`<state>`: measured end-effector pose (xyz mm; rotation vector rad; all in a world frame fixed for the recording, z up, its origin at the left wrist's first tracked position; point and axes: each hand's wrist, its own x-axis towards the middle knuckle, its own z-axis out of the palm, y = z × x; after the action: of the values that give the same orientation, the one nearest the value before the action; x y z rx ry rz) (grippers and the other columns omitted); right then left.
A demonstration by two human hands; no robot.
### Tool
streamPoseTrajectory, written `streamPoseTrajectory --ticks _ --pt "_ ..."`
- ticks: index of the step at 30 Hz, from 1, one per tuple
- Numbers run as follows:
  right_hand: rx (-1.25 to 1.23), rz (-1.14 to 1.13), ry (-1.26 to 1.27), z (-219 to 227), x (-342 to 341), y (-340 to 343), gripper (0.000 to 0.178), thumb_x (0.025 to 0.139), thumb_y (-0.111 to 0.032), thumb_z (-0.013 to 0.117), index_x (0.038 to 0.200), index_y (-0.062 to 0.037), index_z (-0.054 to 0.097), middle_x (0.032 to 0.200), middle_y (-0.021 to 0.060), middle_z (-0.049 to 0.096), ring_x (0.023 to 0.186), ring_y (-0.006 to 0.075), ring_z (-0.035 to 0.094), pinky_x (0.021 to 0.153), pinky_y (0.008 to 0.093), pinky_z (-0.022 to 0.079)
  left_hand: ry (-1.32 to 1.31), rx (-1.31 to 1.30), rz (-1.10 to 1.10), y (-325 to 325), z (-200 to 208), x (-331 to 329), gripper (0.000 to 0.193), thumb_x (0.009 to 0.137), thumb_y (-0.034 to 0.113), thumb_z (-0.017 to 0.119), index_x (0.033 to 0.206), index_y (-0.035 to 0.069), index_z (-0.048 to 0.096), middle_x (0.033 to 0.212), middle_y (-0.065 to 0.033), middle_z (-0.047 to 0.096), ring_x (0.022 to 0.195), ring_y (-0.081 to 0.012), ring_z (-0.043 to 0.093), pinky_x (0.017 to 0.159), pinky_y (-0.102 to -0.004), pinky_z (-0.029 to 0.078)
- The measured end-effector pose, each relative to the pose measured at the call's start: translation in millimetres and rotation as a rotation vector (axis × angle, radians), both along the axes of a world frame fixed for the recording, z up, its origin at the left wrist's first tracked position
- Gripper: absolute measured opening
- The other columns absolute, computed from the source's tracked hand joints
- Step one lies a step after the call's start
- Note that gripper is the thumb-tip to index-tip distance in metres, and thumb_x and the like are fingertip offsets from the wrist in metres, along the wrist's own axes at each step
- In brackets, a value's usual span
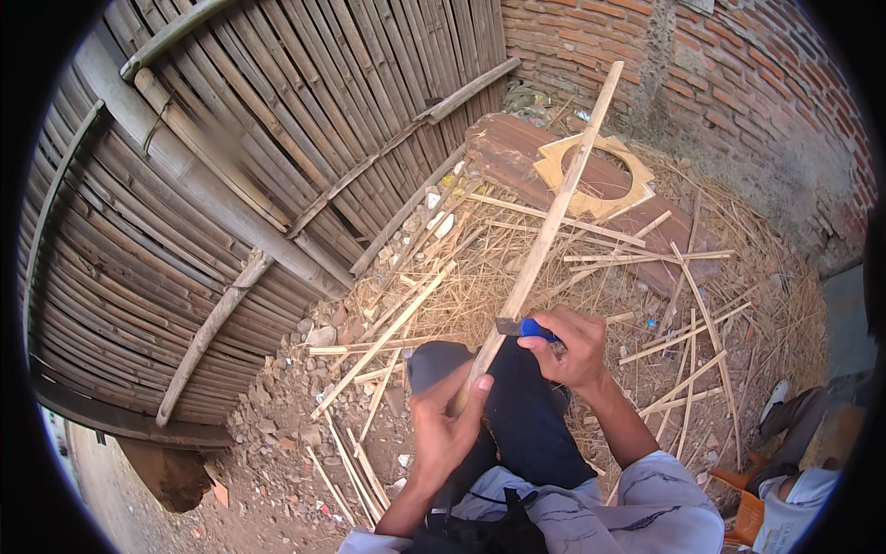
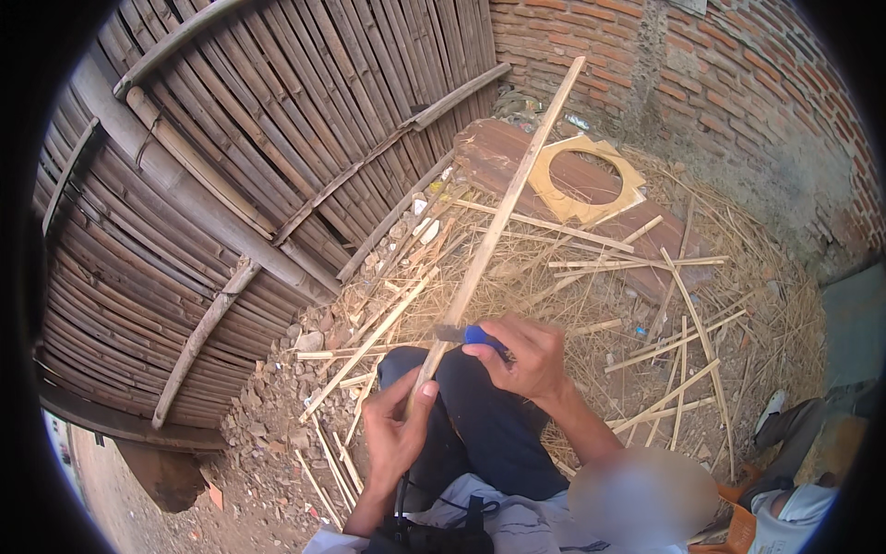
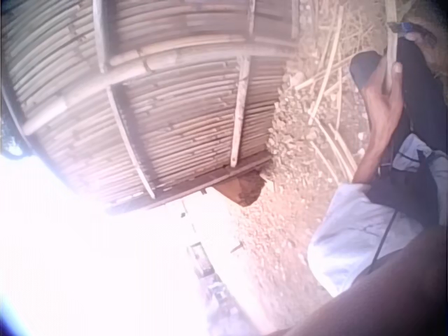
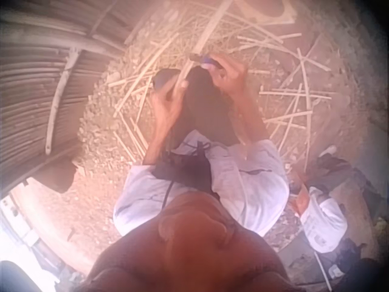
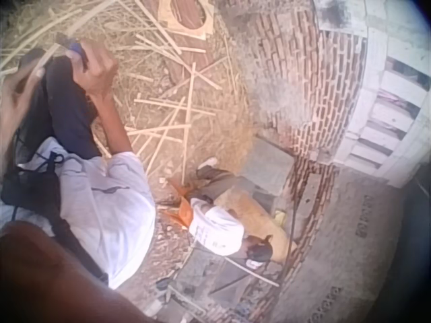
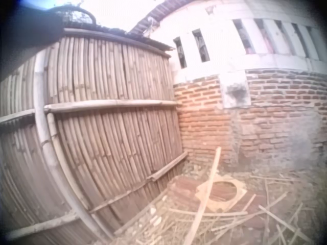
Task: The person sits on the ground and uses a blue utility knife to shave thin strips off a long, thin piece of wood. They hold the wood in their left hand and scrape the blade along its length repeatedly, creating wood shavings that fall onto the ground.
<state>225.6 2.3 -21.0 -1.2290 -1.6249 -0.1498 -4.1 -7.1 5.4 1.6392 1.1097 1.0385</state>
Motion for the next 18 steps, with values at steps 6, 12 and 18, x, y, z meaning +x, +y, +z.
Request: streamPoseTrajectory --ticks 6,12,18 --pt "-0.026 -0.162 0.130 1 48 22 0.032 0.096 -0.027 0.084 0.102 0.0034 0.076 0.087 0.0153 0.077 0.071 0.0286 0.076 0.060 0.0348 0.056 0.057 -0.066 0.004 -16 -18 -20 0.030 0.102 0.014 0.078 0.124 -0.006 0.077 0.086 -0.0161 0.078 0.075 -0.0127 0.069 0.070 -0.0309 0.055" --pt "-0.040 -0.276 0.211 -14 88 56 0.032 0.103 -0.029 0.076 0.106 0.0037 0.077 0.070 0.0094 0.065 0.061 0.0158 0.059 0.057 0.0350 0.044 0.101 -0.224 -0.027 -17 -21 -41 0.028 0.106 0.017 0.075 0.124 -0.004 0.079 0.074 0.0100 0.057 0.064 0.0009 0.042 0.055 -0.0209 0.028" --pt "-0.104 -0.697 0.315 -68 236 86 0.044 0.105 -0.044 0.070 0.110 -0.0012 0.079 0.068 0.0114 0.061 0.062 0.0199 0.056 0.061 0.0393 0.044 0.036 -0.401 -0.095 -33 -37 -88 0.023 0.107 0.017 0.073 0.117 -0.001 0.081 0.071 0.0072 0.061 0.060 0.0006 0.044 0.053 -0.0216 0.028"
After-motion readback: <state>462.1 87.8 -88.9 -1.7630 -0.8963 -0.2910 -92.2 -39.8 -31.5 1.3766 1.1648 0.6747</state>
